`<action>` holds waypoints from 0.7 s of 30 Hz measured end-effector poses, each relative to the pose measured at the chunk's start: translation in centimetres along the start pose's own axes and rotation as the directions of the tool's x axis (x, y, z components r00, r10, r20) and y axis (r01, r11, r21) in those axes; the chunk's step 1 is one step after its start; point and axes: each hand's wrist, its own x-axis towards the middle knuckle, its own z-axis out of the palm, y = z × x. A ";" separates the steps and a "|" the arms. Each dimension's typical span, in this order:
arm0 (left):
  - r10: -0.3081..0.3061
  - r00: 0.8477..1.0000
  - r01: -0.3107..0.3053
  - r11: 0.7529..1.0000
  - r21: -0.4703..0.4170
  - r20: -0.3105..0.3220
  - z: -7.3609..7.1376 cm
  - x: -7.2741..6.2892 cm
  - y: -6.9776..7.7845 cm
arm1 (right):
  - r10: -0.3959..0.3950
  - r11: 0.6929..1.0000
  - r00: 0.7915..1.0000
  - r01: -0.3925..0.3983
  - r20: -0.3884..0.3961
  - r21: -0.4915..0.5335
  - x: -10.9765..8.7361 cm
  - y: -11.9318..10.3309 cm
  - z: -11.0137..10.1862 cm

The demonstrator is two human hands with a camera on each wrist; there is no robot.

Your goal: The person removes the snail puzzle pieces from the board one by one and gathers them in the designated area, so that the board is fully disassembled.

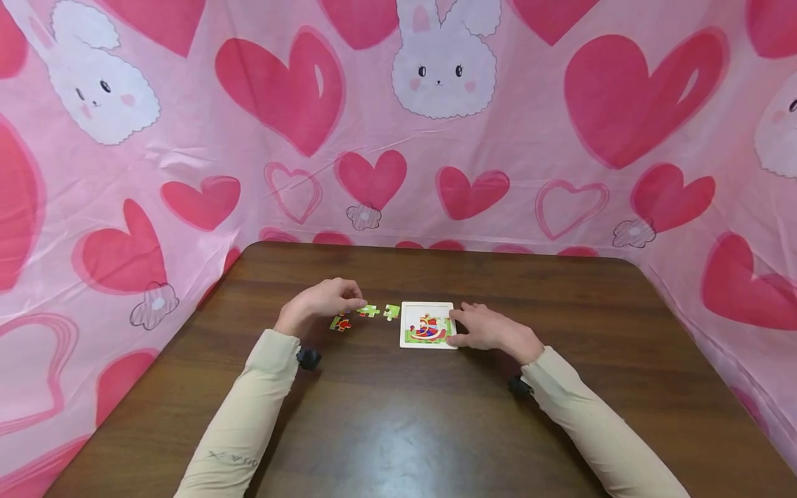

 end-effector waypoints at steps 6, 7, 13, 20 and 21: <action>0.027 1.000 -0.027 0.999 -0.030 -0.013 1.1 1.1 1.8 | 0.012 1.000 1.000 -0.012 0.006 0.016 -0.1 -0.1 -0.1; 0.029 0.999 -0.030 0.999 -0.032 -0.017 1.2 1.3 2.1 | 0.010 1.000 1.000 -0.010 0.007 0.014 -0.1 -0.1 -0.1; 0.057 0.998 -0.058 0.998 -0.040 -0.036 1.7 2.0 3.8 | 0.008 1.000 1.000 -0.008 0.005 0.007 -0.1 -0.2 -0.1; 0.059 0.998 -0.060 0.997 -0.053 -0.032 2.4 2.6 5.6 | 0.005 1.000 1.000 -0.005 0.006 0.009 -0.1 -0.2 -0.1; 0.060 0.998 -0.062 0.997 -0.052 -0.030 2.5 2.7 5.8 | 0.009 1.000 1.000 -0.009 0.006 0.012 -0.1 -0.2 -0.1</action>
